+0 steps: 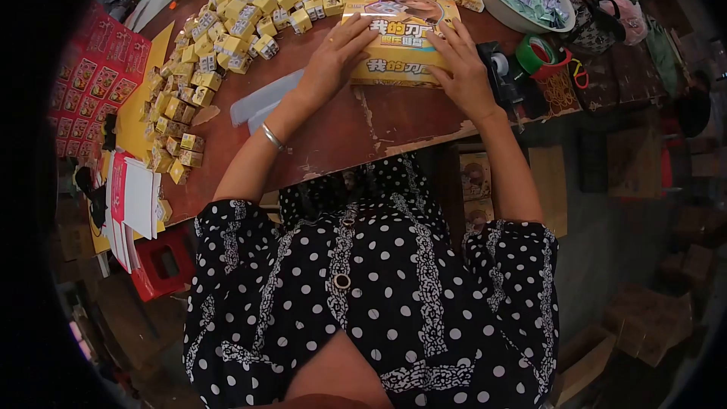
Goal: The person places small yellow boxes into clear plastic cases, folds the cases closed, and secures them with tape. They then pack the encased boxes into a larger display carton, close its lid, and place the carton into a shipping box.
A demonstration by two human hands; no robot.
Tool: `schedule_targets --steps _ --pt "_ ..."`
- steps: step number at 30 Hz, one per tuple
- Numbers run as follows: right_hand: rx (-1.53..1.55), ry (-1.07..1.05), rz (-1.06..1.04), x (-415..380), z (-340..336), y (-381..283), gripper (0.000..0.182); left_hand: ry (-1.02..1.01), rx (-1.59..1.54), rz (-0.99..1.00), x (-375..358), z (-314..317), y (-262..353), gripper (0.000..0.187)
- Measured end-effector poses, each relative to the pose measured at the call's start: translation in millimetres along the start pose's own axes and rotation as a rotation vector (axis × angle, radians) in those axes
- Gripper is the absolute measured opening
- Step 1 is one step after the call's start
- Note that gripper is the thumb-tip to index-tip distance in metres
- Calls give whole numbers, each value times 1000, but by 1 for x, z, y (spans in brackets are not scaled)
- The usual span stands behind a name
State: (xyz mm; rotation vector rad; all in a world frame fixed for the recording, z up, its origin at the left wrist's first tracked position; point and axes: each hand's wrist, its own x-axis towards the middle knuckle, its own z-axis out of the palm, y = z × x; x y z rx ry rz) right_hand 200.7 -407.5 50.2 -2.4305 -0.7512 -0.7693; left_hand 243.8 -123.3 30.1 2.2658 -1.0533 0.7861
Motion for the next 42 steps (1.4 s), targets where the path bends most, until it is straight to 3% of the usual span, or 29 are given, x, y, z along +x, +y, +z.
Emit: schedule_targets --steps 11,16,23,29,37,42 --pt "-45 7 -79 0 -1 1 69 55 -49 -8 6 -8 1 51" --pt "-124 -34 -108 -15 11 2 79 -6 -21 2 -13 -2 11 69" --pt "-187 -31 -114 -20 17 -1 82 23 49 6 -17 8 13 71" --pt "-221 -2 -128 -24 23 3 76 34 100 28 -26 12 14 71" --pt "-300 27 -108 -38 26 5 57 90 166 65 -36 20 17 52" --pt "-292 43 -88 -38 30 10 51 33 107 87 -44 18 -1 52"
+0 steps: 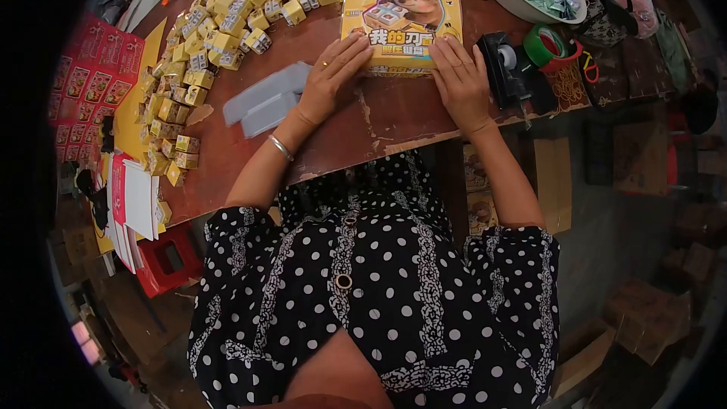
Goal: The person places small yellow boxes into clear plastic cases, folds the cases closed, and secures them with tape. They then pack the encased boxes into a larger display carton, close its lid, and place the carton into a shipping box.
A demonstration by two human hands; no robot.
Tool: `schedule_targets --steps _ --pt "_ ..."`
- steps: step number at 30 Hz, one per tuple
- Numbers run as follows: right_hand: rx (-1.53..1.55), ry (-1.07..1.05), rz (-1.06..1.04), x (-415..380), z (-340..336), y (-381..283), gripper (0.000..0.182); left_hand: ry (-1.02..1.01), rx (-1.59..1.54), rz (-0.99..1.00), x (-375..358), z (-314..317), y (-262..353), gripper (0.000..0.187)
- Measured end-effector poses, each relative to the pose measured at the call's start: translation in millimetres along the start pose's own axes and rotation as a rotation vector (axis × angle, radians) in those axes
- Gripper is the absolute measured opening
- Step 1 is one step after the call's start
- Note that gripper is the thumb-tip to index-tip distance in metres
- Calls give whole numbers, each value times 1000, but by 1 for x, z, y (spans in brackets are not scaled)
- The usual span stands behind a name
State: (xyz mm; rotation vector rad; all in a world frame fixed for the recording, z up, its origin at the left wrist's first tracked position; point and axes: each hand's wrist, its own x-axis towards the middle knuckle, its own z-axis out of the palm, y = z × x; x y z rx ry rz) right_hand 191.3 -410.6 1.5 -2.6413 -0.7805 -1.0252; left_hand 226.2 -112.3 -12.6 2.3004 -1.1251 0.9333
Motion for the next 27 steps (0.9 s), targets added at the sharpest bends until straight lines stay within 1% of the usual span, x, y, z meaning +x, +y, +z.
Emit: schedule_targets --steps 1,2,4,5,7,8,10,11,13,15,16,17,18,19,21,22,24,25,27 --pt "10 5 -4 -2 0 0 51 -61 -11 5 -1 -3 0 53" --pt "13 -1 3 -6 1 -3 51 -68 -16 3 -3 -4 4 53" --pt "62 35 47 -4 4 -6 49 -87 149 -26 0 -8 14 52" --pt "44 47 50 -2 5 -7 49 -75 146 -8 3 -6 19 52" --pt "57 62 60 -4 5 -9 47 2 135 -133 9 7 35 48" --pt "75 58 73 -3 3 -10 46 13 111 -114 15 13 40 48" --pt "74 55 104 -2 0 -14 46 -59 151 -104 26 14 47 41" --pt "104 55 121 -1 -2 -16 45 -56 136 -92 25 19 45 41" --pt "133 61 148 3 -16 -14 42 63 120 -87 24 26 37 38" --pt "375 124 432 7 -37 2 38 73 131 -86 22 29 37 37" --pt "361 283 516 5 -45 27 24 80 113 -102 22 28 37 37" --pt "384 288 653 -4 -53 60 19 84 94 -121 22 28 38 37" --pt "407 290 794 -16 -60 89 20 84 93 -120 22 28 37 37" --pt "403 290 797 -29 -69 107 20 96 78 -128 21 28 38 37" --pt "375 -182 950 -47 -85 130 29 111 59 -136 22 30 39 36" --pt "373 -184 950 -52 -86 135 29 114 53 -140 22 30 40 37" --pt "565 -438 1075 -60 -85 140 31 116 53 -147 22 29 40 38" --pt "568 -438 1073 -66 -80 142 31 109 57 -149 21 30 40 38" --pt "721 -340 1074 -70 -73 137 29 101 63 -148 21 29 40 39"
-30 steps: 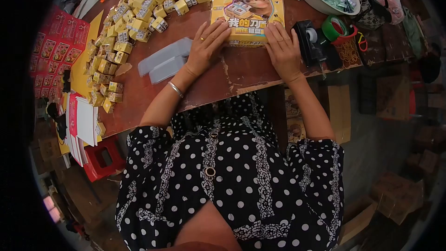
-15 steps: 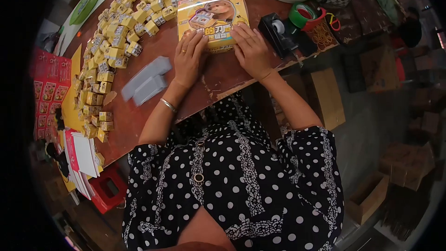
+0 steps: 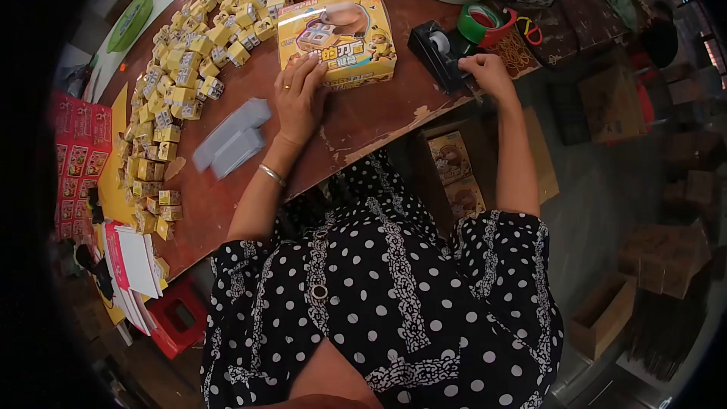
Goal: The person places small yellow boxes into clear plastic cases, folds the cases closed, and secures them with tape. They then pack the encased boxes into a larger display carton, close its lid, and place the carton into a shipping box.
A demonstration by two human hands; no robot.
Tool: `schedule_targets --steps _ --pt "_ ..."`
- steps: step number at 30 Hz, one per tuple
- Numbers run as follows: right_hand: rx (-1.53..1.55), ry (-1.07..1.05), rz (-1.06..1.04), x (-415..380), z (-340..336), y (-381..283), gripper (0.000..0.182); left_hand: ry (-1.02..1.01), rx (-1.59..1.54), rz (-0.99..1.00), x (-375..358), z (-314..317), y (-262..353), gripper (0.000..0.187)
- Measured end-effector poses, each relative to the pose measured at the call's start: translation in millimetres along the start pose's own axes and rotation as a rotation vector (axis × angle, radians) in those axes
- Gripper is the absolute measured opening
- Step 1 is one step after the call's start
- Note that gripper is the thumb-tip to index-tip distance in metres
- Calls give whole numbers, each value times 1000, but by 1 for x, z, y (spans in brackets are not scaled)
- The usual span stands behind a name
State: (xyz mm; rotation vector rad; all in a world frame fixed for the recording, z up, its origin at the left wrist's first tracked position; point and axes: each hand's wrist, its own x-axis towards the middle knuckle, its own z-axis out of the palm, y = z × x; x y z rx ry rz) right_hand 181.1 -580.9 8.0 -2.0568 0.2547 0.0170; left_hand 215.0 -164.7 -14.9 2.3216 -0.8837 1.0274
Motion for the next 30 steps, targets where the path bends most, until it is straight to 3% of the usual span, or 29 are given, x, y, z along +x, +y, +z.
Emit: schedule_targets --steps 4,6,10,13,22,24,27,30 --pt "146 37 69 -9 7 -8 25 -11 -11 -3 0 0 0 40" --pt "235 100 -50 -8 8 2 23 -15 -12 -6 -1 0 0 41" --pt "282 129 -44 -23 10 2 19 -25 -8 -10 0 -1 0 42" --pt "507 283 -86 -40 10 -3 20 -26 -9 -14 -1 -1 0 43" --pt "492 307 -27 -55 35 43 17 -27 -6 -26 0 -1 2 41" --pt "403 366 -190 -49 41 51 19 -24 -2 -22 0 1 1 40" --pt "317 392 -276 -38 42 63 20 -18 -6 -29 0 1 2 40" --pt "88 432 -230 -37 35 76 19 -13 -2 -32 -1 1 3 39"
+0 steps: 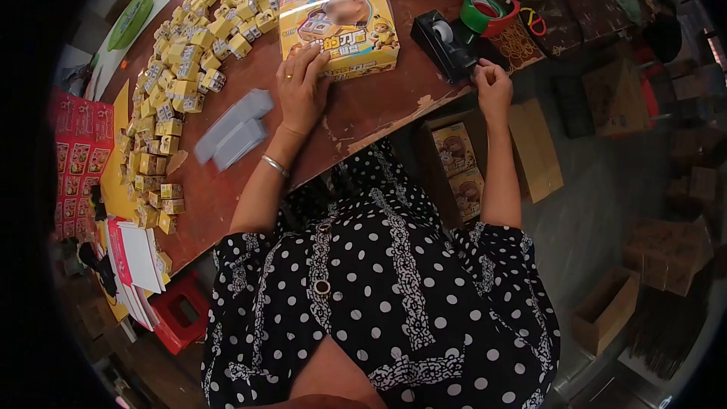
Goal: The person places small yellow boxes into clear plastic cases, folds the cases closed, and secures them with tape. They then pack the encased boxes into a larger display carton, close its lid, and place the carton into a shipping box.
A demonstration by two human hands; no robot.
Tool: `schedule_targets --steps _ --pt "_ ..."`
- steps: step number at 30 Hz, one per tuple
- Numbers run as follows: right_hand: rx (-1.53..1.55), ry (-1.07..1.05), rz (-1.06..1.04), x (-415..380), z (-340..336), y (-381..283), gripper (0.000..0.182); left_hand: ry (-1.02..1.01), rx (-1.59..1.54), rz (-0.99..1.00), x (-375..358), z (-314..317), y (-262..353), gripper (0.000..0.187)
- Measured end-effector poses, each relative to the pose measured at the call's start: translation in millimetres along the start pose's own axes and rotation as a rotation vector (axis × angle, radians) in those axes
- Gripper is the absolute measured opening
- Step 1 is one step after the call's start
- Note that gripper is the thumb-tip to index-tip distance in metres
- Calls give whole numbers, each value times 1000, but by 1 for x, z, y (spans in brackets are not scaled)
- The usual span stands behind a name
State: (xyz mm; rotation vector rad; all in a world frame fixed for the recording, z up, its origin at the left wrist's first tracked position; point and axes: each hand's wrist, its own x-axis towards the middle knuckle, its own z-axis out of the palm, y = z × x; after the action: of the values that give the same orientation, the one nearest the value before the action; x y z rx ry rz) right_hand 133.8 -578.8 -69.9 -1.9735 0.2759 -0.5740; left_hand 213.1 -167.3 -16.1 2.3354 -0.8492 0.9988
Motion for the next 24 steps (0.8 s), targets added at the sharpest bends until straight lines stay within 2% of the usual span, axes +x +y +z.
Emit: schedule_targets --steps 1,3,4,5,7,8,10,12,15,24 --pt "2 -13 -1 -4 2 -16 19 2 -9 2 -1 1 0 39" --pt "40 207 -24 -13 3 -62 14 4 10 -18 -1 0 -3 38" --pt "48 252 -140 -20 8 -91 13 14 -3 -11 -1 0 -2 39" --pt "55 235 -131 -24 18 -105 13 22 -21 3 -1 0 -2 39" --pt "396 56 -13 -37 40 -125 11 12 -22 1 -2 1 -4 39" --pt "538 -103 66 -49 59 -138 8 17 -20 2 -2 3 -5 39" --pt "675 -248 127 -66 103 -144 9 24 -18 -1 -2 4 -2 38" --pt "746 -279 281 -77 144 -149 10 35 -28 0 -1 2 -2 36" --pt "710 -386 331 -79 182 -143 11 44 -28 -4 -1 1 -2 34" --pt "566 -326 377 -68 204 -146 13 61 -34 -5 -2 3 -3 29"
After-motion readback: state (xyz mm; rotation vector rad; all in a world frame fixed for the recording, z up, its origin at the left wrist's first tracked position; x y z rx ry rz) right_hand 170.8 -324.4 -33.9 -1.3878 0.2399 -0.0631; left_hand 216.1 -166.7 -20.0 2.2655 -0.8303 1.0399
